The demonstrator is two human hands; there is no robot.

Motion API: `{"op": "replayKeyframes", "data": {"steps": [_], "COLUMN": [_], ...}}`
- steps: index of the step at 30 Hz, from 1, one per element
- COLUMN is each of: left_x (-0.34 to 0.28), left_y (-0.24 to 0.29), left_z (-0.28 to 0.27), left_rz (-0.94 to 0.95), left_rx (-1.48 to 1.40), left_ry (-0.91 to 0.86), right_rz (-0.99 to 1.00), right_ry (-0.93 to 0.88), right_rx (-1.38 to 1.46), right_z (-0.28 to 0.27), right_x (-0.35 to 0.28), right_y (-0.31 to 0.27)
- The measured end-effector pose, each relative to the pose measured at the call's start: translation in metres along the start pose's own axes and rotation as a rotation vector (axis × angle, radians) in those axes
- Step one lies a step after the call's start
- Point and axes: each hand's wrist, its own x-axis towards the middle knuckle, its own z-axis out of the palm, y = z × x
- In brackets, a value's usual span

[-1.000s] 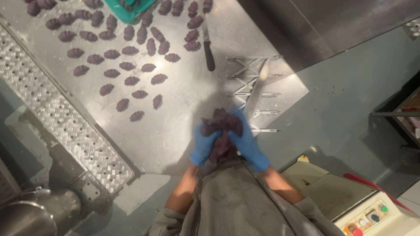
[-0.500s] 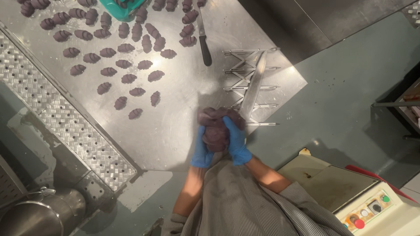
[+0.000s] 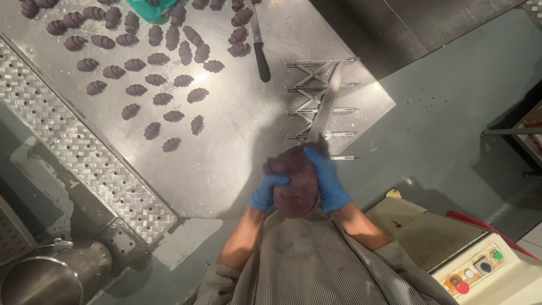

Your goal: The person prepares pieces of purple dough by hand, folding and shaping triangular pieces into curved rolls and placing them on a metal surface, eventually gathering and kneading a large mass of the dough.

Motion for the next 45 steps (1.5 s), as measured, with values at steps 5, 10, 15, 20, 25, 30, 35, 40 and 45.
{"op": "replayKeyframes", "data": {"steps": [5, 10, 15, 20, 25, 30, 35, 40, 45], "left_x": [-0.006, -0.025, -0.014, -0.018, -0.014, 0.009, -0.018, -0.024, -0.02], "left_y": [0.06, 0.051, 0.052, 0.05, 0.041, 0.05, 0.032, 0.048, 0.045], "left_z": [0.009, 0.044, 0.049, 0.036, 0.027, 0.019, 0.026, 0.036, 0.02], "left_rz": [0.152, 0.284, 0.375, 0.333, 0.14, 0.178, -0.04, 0.21, 0.308], "left_rx": [0.351, 0.419, 0.224, 0.864, 0.127, 0.252, -0.195, -0.005, 0.76], "left_ry": [0.095, 0.293, 0.555, 0.358, -0.284, 0.139, 0.293, 0.365, 0.265], "right_rz": [-0.252, -0.222, -0.28, -0.361, -0.058, -0.189, -0.42, -0.009, -0.534], "right_ry": [0.151, -0.018, -0.032, -0.298, -0.35, -0.065, -0.022, -0.089, -0.342], "right_rx": [-0.184, -0.333, -0.695, -0.611, -0.17, -0.18, -0.378, -0.479, -0.772], "right_z": [-0.018, 0.026, 0.029, 0.022, 0.027, 0.037, 0.043, 0.011, 0.005], "right_x": [0.017, 0.011, 0.016, -0.005, -0.015, 0.001, 0.001, 0.02, 0.003], "right_y": [0.021, 0.033, -0.002, -0.011, -0.038, -0.039, 0.008, 0.01, 0.001]}}
